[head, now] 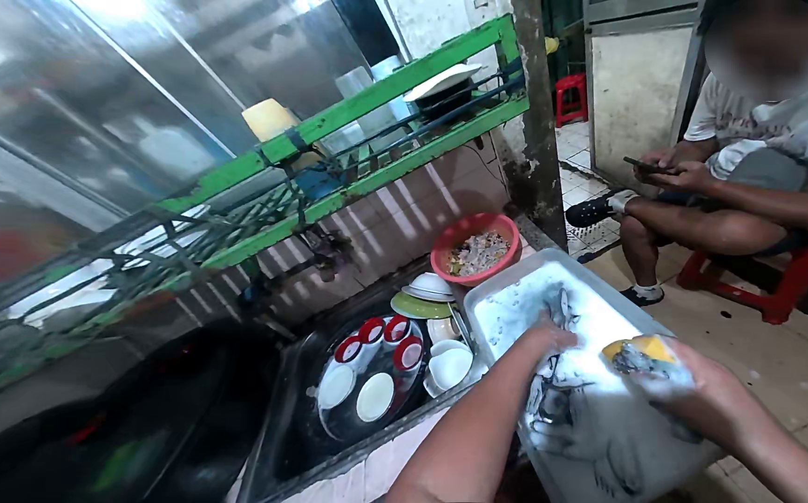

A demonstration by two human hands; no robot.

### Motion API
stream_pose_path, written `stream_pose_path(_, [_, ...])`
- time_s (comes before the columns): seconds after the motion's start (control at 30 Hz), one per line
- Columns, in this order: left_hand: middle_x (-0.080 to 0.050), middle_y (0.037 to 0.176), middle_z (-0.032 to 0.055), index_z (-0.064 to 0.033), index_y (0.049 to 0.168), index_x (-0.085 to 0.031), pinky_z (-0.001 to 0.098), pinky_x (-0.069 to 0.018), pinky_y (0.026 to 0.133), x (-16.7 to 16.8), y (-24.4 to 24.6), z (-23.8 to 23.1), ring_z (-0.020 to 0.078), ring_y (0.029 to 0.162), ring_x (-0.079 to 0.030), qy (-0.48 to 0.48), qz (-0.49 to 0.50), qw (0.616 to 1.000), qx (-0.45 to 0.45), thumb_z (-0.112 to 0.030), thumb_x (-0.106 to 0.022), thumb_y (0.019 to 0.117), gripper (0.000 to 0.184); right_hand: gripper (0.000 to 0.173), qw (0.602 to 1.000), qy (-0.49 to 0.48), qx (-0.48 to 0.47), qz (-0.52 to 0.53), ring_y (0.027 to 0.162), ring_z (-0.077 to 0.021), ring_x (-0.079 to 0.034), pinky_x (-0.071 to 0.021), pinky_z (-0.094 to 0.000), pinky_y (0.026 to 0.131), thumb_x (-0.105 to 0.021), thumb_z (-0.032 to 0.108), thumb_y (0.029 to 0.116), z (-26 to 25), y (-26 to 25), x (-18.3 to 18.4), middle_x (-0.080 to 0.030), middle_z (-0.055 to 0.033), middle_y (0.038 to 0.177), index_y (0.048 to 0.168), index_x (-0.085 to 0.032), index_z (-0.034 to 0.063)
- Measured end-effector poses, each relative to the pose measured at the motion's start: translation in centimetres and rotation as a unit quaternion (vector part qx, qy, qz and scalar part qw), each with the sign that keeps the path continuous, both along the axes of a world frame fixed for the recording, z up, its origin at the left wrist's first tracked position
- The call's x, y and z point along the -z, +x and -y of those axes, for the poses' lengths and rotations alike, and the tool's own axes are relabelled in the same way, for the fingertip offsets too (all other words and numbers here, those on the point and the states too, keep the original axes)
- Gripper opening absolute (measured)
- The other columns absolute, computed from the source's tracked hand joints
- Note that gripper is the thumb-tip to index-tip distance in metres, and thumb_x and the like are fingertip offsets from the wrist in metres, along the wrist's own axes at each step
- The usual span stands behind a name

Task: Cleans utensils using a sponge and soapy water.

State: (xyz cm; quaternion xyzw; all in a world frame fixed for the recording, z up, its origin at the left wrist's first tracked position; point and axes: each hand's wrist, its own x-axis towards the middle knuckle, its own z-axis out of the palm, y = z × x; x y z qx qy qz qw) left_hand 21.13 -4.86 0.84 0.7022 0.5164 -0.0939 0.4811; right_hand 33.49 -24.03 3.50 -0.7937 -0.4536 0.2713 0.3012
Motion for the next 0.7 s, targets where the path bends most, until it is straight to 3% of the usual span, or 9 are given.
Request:
stream_pose_path(0.17, [-0.055, 0.139, 0.0241, -0.0016, 0.156, -0.029, 0.0483, -0.0484, 0.104, -1.2, -0.7, -0.1, 0.0321, 0.125, -0.058, -0.016, 0.000, 1.000, -0.017, -0.026, -0.074, 0.0939, 0.081, 0.053, 1.000, 0.020, -0.007, -0.020, 0.114, -0.0297, -0.067, -0.0515, -0.0555, 0.099, -0.072, 0.039, 0.0869, 0.0, 0.3, 0.3, -0.070, -0.0158, 0.120, 0.130, -0.065, 0.0089])
stream_pose_path(0.33, [-0.061, 0.130, 0.0242, 0.0040, 0.133, -0.058, 0.0510, -0.0465, 0.103, -2.3, -1.2, 0.0, 0.0327, 0.120, -0.059, -0.004, -0.018, 0.999, -0.026, -0.031, -0.058, 0.1039, 0.046, 0.055, 0.999, 0.019, -0.008, -0.025, 0.117, -0.0320, -0.066, -0.0497, -0.0570, 0.102, -0.074, 0.035, 0.0886, 0.1, 0.2, -0.1, -0.069, -0.0186, 0.123, 0.134, -0.062, 0.0066])
stream_pose_path(0.43, [-0.062, 0.128, 0.0224, 0.0016, 0.131, -0.061, 0.0498, -0.0491, 0.101, -0.9, -1.7, -0.2, 0.0304, 0.117, -0.062, -0.028, -0.001, 0.999, -0.038, -0.038, -0.052, 0.1067, 0.048, 0.059, 0.999, 0.037, 0.015, -0.037, 0.116, -0.0318, -0.066, -0.0499, -0.0563, 0.101, -0.074, 0.035, 0.0868, 0.3, 0.3, -0.2, -0.069, -0.0191, 0.122, 0.135, -0.061, 0.0046])
stream_pose_path(0.53, [-0.060, 0.134, 0.0233, 0.0021, 0.132, -0.061, 0.0521, -0.0451, 0.106, -1.6, -0.8, 0.1, 0.0322, 0.124, -0.058, -0.003, -0.059, 0.998, 0.020, -0.039, -0.051, 0.1066, 0.050, 0.062, 0.993, 0.087, 0.049, -0.064, 0.115, -0.0298, -0.066, -0.0509, -0.0536, 0.101, -0.075, 0.036, 0.0830, 0.6, 0.8, 0.7, -0.069, -0.0182, 0.122, 0.134, -0.061, 0.0034])
stream_pose_path(0.6, [-0.060, 0.136, 0.0238, 0.0020, 0.132, -0.061, 0.0540, -0.0437, 0.107, -1.4, -0.1, 0.0, 0.0333, 0.127, -0.057, 0.009, -0.088, 0.995, 0.042, -0.049, -0.047, 0.1069, 0.059, 0.063, 0.986, 0.124, 0.068, -0.088, 0.114, -0.0272, -0.066, -0.0523, -0.0517, 0.099, -0.074, 0.037, 0.0800, 0.9, 1.0, 0.9, -0.069, -0.0167, 0.121, 0.133, -0.062, 0.0039])
stream_pose_path(0.7, [-0.062, 0.132, 0.0248, 0.0023, 0.129, -0.064, 0.0570, -0.0454, 0.105, -1.4, 1.4, 0.8, 0.0353, 0.125, -0.059, 0.032, -0.105, 0.992, 0.062, -0.064, -0.053, 0.0986, 0.073, 0.062, 0.982, 0.130, 0.078, -0.108, 0.110, -0.0252, -0.067, -0.0536, -0.0515, 0.096, -0.075, 0.038, 0.0791, 0.9, 1.1, 0.9, -0.070, -0.0153, 0.118, 0.131, -0.063, 0.0061])
